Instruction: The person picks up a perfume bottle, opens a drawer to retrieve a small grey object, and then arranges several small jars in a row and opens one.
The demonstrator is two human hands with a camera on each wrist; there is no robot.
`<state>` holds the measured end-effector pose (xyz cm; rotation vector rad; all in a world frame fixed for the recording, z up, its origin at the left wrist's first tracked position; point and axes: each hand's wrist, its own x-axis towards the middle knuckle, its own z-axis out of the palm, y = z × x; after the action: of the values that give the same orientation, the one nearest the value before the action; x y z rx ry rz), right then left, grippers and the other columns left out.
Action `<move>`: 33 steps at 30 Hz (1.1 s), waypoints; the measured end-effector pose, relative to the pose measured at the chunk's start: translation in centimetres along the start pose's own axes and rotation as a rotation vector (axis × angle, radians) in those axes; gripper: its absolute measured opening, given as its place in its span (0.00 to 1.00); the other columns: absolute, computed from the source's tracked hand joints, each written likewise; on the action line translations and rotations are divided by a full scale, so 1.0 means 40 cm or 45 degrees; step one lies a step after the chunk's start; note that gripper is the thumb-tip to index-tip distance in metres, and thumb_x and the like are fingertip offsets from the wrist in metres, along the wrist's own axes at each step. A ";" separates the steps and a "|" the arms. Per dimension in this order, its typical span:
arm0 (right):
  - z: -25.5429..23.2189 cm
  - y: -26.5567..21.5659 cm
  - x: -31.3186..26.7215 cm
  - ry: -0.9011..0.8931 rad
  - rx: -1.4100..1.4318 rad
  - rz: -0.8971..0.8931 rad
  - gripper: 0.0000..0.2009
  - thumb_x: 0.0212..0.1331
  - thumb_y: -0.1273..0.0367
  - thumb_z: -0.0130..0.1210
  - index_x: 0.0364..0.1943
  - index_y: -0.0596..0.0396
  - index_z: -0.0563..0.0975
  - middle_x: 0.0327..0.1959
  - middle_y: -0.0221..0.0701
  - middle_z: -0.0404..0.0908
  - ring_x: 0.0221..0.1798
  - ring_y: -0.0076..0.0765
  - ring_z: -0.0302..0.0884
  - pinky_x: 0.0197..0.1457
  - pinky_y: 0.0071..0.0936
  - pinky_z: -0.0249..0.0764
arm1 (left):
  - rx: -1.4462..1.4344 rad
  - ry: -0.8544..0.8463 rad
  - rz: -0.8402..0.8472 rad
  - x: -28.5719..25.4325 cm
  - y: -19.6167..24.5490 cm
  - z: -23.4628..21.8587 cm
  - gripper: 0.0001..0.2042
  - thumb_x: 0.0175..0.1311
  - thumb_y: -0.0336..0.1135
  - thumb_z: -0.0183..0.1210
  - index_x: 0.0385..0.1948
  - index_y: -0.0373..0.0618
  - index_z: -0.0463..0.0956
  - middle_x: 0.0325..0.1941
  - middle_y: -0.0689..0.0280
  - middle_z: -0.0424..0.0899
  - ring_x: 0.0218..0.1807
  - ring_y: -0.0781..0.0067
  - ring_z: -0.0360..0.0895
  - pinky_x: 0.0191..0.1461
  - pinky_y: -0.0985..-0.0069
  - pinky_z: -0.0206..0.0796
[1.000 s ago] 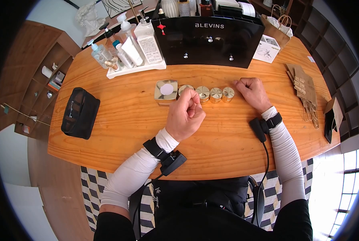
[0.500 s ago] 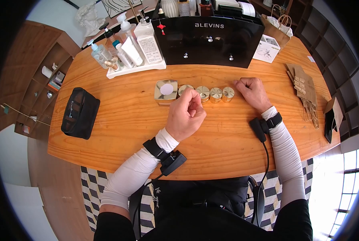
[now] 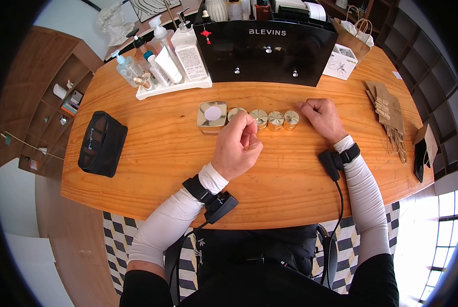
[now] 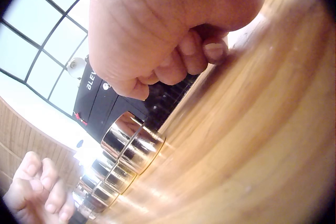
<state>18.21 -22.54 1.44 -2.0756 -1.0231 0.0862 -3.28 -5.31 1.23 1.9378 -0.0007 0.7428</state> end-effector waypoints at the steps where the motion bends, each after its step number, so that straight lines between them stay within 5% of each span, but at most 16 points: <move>1: 0.000 0.001 0.000 0.000 -0.004 0.000 0.20 0.65 0.64 0.60 0.22 0.68 0.76 0.14 0.46 0.62 0.17 0.35 0.52 0.24 0.38 0.62 | 0.002 0.007 0.004 0.000 -0.001 0.001 0.12 0.51 0.13 0.52 0.32 0.42 0.63 0.32 0.70 0.66 0.28 0.86 0.60 0.31 0.85 0.58; 24: 0.001 0.003 0.001 -0.004 -0.001 0.013 0.20 0.66 0.63 0.60 0.22 0.68 0.75 0.14 0.45 0.60 0.18 0.36 0.52 0.24 0.39 0.61 | 0.016 0.027 0.046 0.003 -0.009 0.009 0.15 0.53 0.10 0.55 0.32 0.43 0.63 0.36 0.71 0.68 0.26 0.89 0.59 0.28 0.87 0.55; 33: 0.001 0.001 0.000 0.003 -0.007 0.006 0.20 0.65 0.63 0.60 0.21 0.68 0.75 0.14 0.46 0.61 0.17 0.37 0.52 0.24 0.39 0.62 | -0.046 0.062 -0.012 0.000 0.000 0.008 0.11 0.56 0.15 0.58 0.33 0.43 0.67 0.28 0.73 0.68 0.24 0.87 0.61 0.25 0.85 0.54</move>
<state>18.22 -22.53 1.38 -2.0830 -1.0180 0.0837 -3.13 -5.58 1.15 1.8837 0.0252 0.7787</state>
